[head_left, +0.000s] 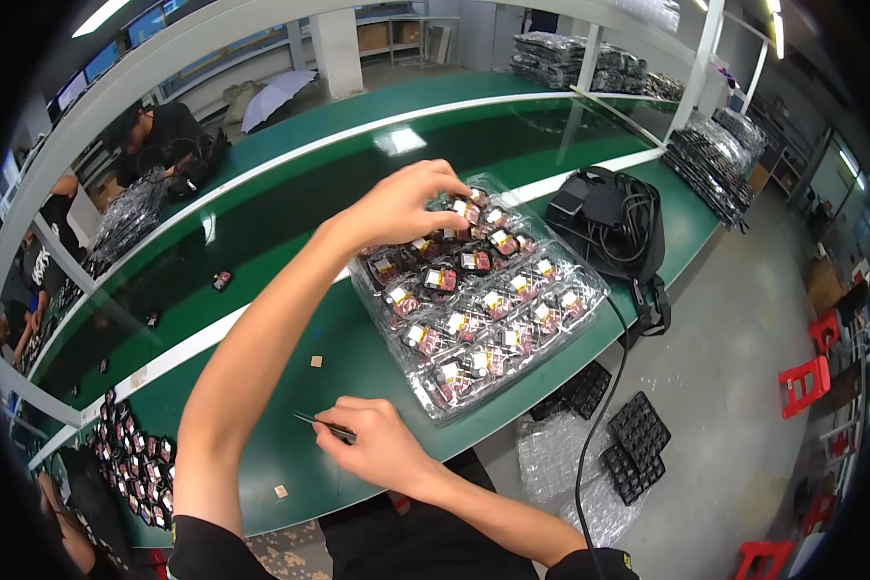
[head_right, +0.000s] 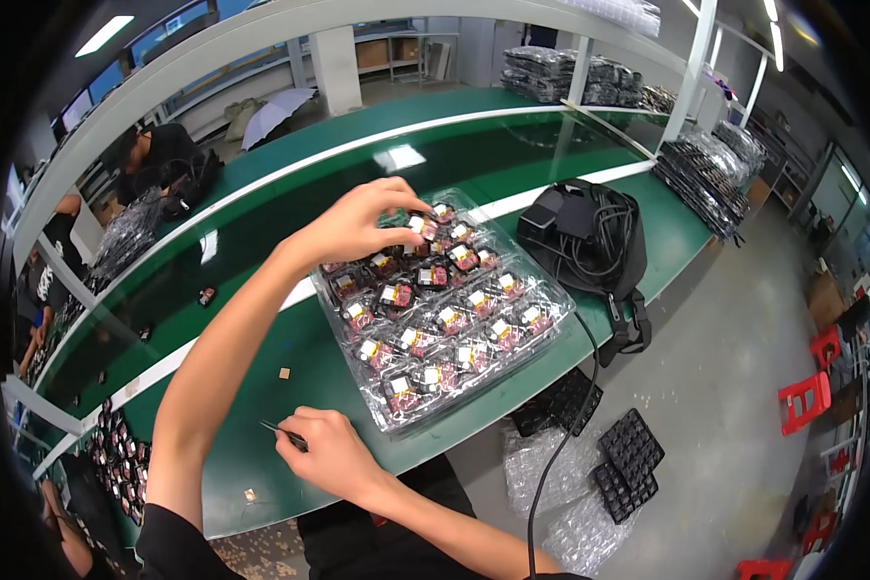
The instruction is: Using tweezers to assemble internal components and wiring of fitness trackers on an assembly line.
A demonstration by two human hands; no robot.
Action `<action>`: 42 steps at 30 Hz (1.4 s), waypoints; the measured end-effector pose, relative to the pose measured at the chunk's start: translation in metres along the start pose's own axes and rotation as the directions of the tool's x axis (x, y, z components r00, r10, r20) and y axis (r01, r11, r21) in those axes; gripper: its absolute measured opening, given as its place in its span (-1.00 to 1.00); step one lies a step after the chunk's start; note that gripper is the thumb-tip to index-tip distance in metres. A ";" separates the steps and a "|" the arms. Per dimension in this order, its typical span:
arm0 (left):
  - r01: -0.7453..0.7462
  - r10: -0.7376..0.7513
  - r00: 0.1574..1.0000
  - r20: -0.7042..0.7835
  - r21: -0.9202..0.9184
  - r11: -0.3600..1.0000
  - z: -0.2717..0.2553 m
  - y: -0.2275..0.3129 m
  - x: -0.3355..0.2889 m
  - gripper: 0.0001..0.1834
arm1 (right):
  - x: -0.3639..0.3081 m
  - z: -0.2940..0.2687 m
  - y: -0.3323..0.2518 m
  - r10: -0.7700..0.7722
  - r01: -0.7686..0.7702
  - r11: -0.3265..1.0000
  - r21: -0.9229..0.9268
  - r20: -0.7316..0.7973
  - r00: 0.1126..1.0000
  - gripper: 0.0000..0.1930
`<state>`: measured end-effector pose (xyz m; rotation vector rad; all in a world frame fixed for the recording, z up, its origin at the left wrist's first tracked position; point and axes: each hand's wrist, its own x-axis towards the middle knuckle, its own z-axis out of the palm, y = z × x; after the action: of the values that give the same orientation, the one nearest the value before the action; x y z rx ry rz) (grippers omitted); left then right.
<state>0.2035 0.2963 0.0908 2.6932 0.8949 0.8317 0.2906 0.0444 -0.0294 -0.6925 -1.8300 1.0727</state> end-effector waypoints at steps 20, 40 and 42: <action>0.714 -0.649 0.699 -0.299 0.342 0.611 -0.093 -0.078 -0.316 -0.61 | 0.004 -0.005 -0.018 0.019 -0.019 1.000 0.003 0.042 0.999 -0.85; 0.575 -0.573 0.816 -0.070 0.013 0.818 -0.042 0.111 -0.353 -0.33 | 0.016 -0.002 -0.015 0.140 -0.141 0.988 -0.057 -0.018 0.990 -0.86; 0.594 -0.595 0.802 -0.053 -0.024 0.804 -0.042 0.111 -0.356 -0.38 | 0.018 -0.003 -0.016 0.159 -0.155 0.986 -0.064 0.069 0.985 -0.86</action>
<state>-0.0003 -0.0055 0.0014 2.1551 1.6252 0.7507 0.2842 0.0522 -0.0068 -0.8539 -1.9006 1.1643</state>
